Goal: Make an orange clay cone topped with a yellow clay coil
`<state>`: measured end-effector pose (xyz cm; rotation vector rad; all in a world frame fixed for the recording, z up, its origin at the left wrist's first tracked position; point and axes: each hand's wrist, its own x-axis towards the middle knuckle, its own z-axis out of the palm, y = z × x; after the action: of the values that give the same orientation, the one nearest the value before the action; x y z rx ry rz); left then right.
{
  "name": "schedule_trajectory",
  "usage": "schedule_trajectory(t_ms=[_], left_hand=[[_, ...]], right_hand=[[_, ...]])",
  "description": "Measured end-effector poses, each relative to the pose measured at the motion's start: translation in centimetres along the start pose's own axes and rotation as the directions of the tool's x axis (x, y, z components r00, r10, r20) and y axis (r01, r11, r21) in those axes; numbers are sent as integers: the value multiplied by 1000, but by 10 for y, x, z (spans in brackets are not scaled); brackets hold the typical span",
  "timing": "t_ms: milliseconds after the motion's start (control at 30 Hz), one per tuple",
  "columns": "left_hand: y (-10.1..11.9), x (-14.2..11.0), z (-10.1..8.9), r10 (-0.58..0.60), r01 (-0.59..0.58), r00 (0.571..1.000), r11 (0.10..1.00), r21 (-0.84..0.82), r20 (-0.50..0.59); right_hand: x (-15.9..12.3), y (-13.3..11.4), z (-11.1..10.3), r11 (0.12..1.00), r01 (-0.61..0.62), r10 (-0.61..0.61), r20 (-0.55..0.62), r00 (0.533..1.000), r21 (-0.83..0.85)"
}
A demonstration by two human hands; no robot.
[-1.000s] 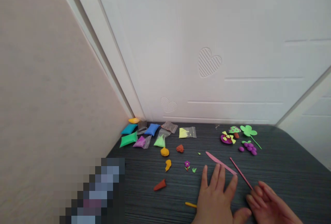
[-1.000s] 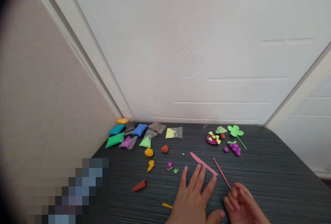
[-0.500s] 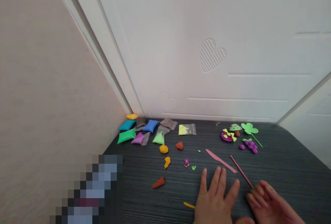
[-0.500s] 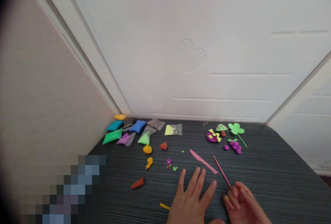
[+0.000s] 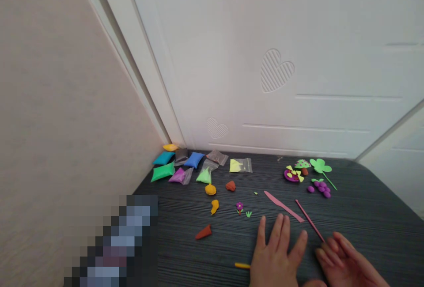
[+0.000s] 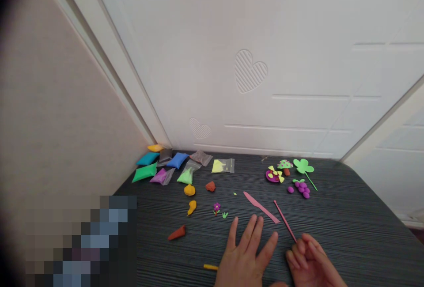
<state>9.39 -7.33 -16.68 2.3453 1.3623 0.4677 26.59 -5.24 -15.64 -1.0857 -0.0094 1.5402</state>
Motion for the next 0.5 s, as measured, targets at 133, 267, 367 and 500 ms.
schedule_trajectory(t_ms=[133,267,367,500], left_hand=[[0,6,-6,-17,18,999,999,28,-32],[3,30,-28,-100,106,990,993,57,-96],[9,27,-30,-87,94,993,991,94,-83],[23,-5,-18,-51,57,998,986,155,-46]], right_hand=[[-4,1,1,1000,6,-6,10,1000,-5],[-9,3,1,996,87,-87,146,985,8],[-12,4,1,992,124,-124,194,973,13],[-15,4,4,989,151,-145,214,966,-9]])
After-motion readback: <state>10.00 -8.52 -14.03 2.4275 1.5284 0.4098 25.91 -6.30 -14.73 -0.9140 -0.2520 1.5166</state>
